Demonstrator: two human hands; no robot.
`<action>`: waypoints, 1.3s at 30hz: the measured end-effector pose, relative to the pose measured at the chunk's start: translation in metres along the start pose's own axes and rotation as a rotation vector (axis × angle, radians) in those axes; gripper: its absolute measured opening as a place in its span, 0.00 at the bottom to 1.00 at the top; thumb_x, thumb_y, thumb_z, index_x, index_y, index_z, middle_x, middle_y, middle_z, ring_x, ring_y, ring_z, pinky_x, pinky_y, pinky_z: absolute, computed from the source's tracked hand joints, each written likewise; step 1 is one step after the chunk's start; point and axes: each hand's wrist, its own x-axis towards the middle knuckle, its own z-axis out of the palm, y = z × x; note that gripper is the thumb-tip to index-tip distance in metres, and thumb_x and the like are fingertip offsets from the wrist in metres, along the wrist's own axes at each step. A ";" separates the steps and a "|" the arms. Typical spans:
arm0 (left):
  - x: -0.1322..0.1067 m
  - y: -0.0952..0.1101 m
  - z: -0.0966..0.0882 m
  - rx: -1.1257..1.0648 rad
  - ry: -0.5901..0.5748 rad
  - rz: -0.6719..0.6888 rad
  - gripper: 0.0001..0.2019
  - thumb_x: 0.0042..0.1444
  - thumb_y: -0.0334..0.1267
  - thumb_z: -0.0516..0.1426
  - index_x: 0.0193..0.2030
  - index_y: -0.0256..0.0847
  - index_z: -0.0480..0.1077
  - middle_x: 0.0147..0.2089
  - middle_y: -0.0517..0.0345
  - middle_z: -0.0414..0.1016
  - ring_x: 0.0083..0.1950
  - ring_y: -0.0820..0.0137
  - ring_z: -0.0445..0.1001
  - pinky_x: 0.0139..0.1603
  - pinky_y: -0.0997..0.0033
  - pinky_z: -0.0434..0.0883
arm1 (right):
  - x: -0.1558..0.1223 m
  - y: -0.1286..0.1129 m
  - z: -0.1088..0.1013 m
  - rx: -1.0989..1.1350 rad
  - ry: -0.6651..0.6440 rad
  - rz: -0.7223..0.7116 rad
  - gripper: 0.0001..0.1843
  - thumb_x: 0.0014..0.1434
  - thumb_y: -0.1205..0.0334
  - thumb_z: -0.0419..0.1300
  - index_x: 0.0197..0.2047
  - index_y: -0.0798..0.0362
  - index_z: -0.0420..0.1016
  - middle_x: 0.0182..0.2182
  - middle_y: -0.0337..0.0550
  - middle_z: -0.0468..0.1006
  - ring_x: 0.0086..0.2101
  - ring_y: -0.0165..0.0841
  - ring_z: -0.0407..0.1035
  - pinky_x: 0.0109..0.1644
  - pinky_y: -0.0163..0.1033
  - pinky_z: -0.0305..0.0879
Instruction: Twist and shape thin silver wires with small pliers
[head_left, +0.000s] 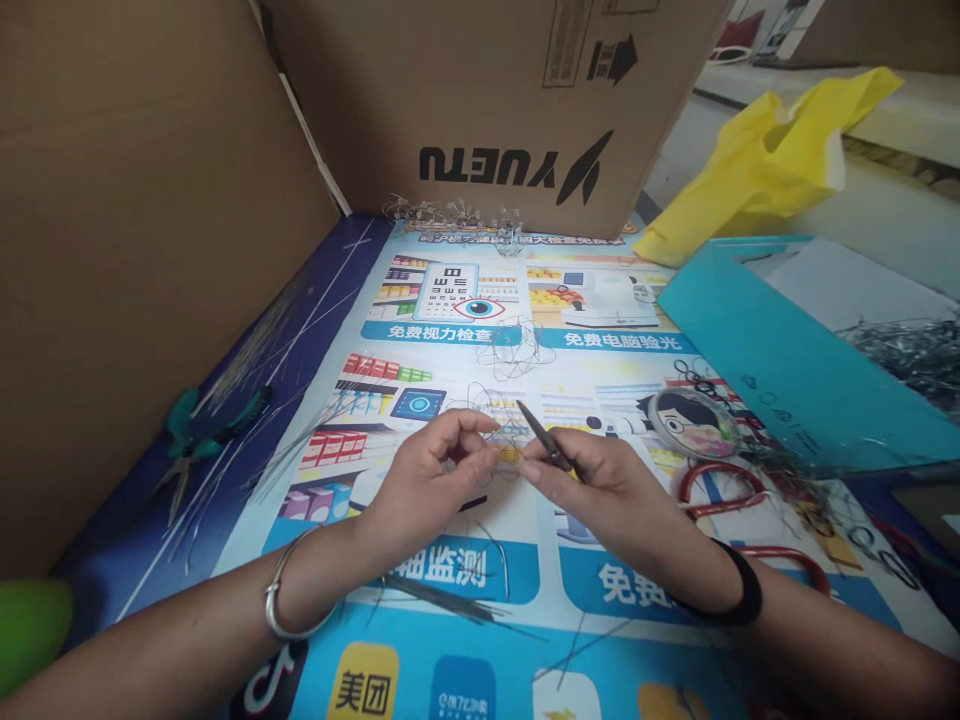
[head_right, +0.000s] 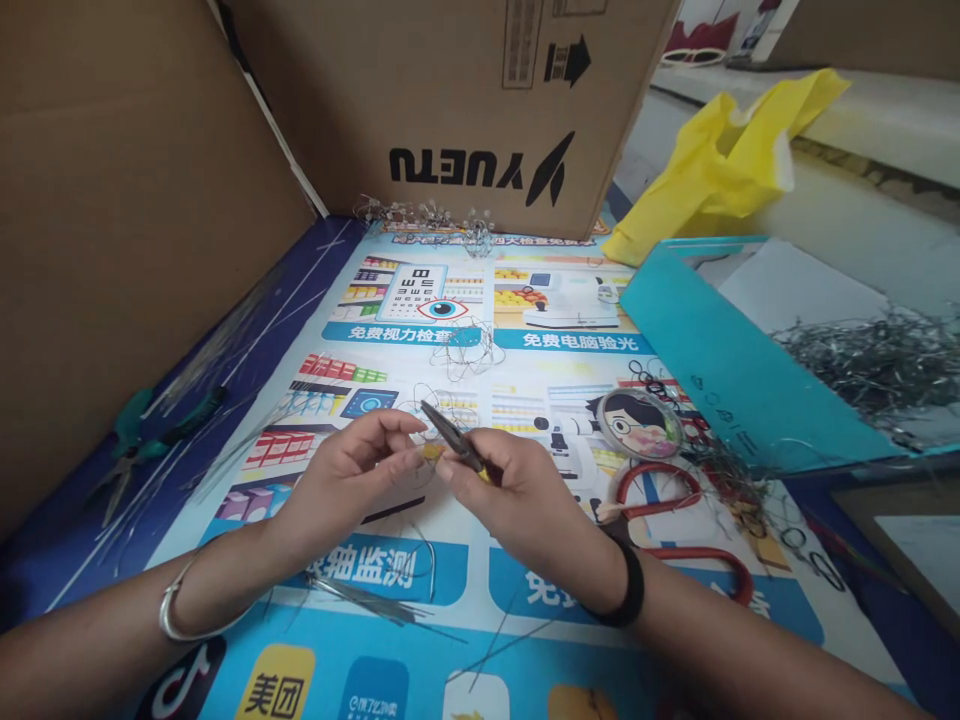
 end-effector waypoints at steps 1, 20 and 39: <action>0.000 0.000 0.000 -0.014 -0.037 -0.008 0.11 0.56 0.40 0.58 0.45 0.42 0.69 0.29 0.62 0.68 0.30 0.76 0.68 0.31 0.75 0.67 | 0.000 0.001 -0.001 -0.001 0.004 0.007 0.13 0.57 0.54 0.55 0.29 0.55 0.69 0.21 0.34 0.62 0.23 0.26 0.56 0.25 0.31 0.53; 0.004 0.007 -0.008 0.114 0.161 0.245 0.08 0.61 0.37 0.54 0.37 0.42 0.74 0.37 0.58 0.79 0.40 0.72 0.75 0.45 0.70 0.72 | -0.004 0.010 -0.001 0.337 -0.227 0.072 0.20 0.59 0.46 0.55 0.38 0.56 0.71 0.28 0.40 0.69 0.30 0.29 0.64 0.34 0.36 0.62; 0.003 0.004 -0.006 0.132 0.190 0.341 0.06 0.63 0.34 0.51 0.38 0.41 0.67 0.36 0.58 0.79 0.39 0.73 0.77 0.43 0.71 0.73 | -0.013 0.013 0.021 0.617 -0.505 0.298 0.24 0.57 0.41 0.55 0.36 0.57 0.68 0.22 0.41 0.75 0.20 0.27 0.70 0.24 0.31 0.59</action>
